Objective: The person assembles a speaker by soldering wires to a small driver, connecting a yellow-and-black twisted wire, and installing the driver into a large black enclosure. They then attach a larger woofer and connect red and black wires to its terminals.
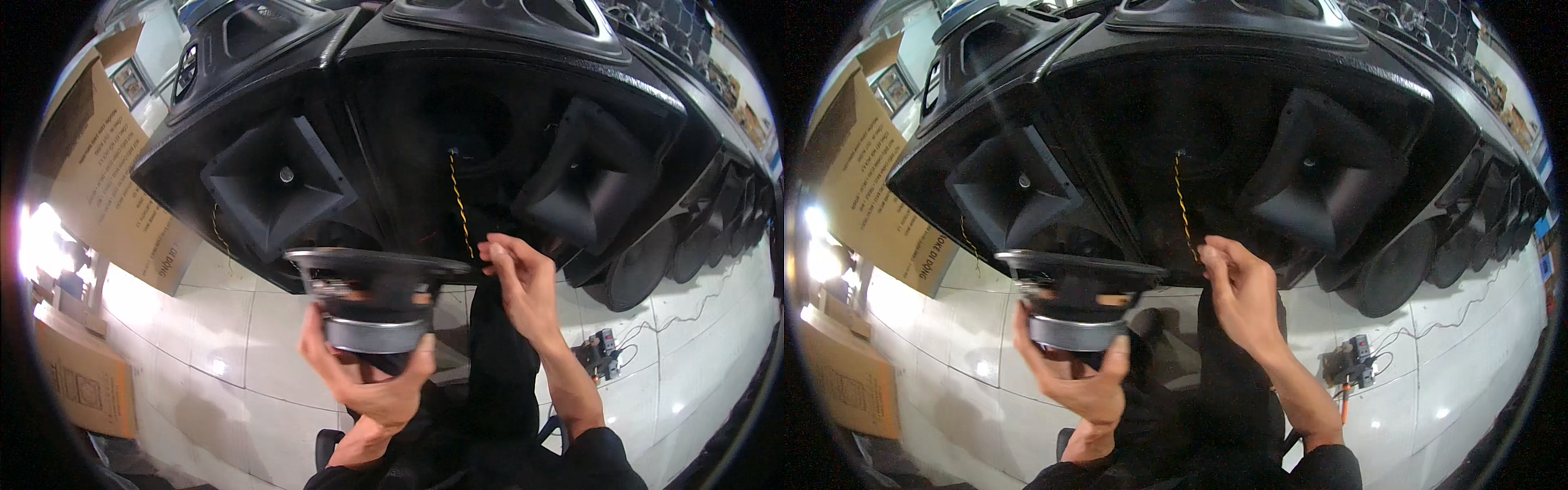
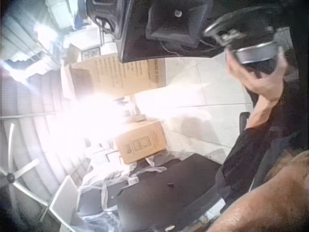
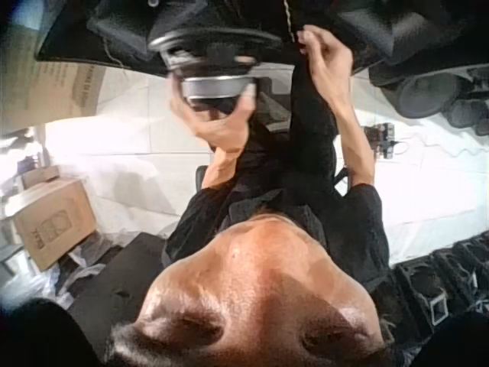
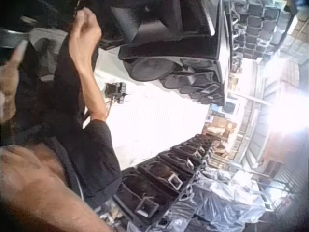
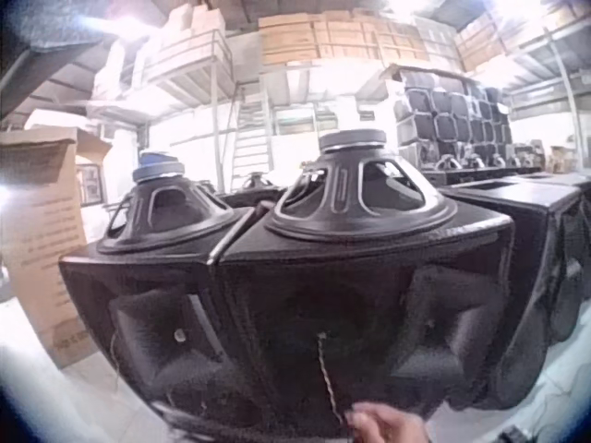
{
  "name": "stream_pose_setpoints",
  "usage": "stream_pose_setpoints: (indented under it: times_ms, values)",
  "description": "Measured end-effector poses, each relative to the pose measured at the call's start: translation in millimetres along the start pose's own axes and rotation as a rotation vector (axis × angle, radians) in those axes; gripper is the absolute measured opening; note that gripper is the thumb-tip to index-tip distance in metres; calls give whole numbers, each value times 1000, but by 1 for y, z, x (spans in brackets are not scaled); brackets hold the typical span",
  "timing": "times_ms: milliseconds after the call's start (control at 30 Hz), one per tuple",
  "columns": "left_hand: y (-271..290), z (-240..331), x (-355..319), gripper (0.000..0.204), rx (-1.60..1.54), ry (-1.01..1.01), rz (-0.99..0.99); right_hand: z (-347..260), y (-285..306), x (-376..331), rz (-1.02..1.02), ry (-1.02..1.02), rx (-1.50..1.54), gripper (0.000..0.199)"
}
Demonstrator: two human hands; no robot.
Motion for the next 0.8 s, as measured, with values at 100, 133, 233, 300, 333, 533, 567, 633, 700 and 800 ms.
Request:
stream_pose_setpoints:
  times_ms: [100,133,233,300,333,533,567,633,700,800]
  values:
    - [16,6,20,92,45,61,143,18,-15,16,53,153,-88,41]
    - [19,3,25,100,-29,161,167,21,-18,20,96,225,-158,43]
    - [20,-5,37,87,-288,239,86,17,-20,38,-115,136,-352,35]
    - [24,-22,43,81,-571,374,-10,22,-20,37,-169,100,-339,32]
    - [23,-27,43,79,-671,423,-23,22,-18,34,-148,77,-332,31]
    - [3,-54,50,69,-1094,629,-20,25,-5,21,-21,-37,-233,34]
    - [0,-57,51,69,-1058,637,-10,24,-3,20,-7,-19,-242,34]
    - [-5,-59,52,70,-1041,640,-33,21,2,16,26,13,-260,33]
    - [-9,-60,55,70,-1026,639,-36,20,7,0,6,2,-265,31]
    - [-3,-57,57,69,-818,580,61,31,27,-40,85,6,-270,27]
Point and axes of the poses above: each hand's wrist, its own x-axis towards the middle knuckle, its own y-axis out of the back of the hand, z = x × y, the point moved 4 cm from there along x, towards the middle knuckle, and after that the axes turned 8 degrees about y, right-handed, at the moved point
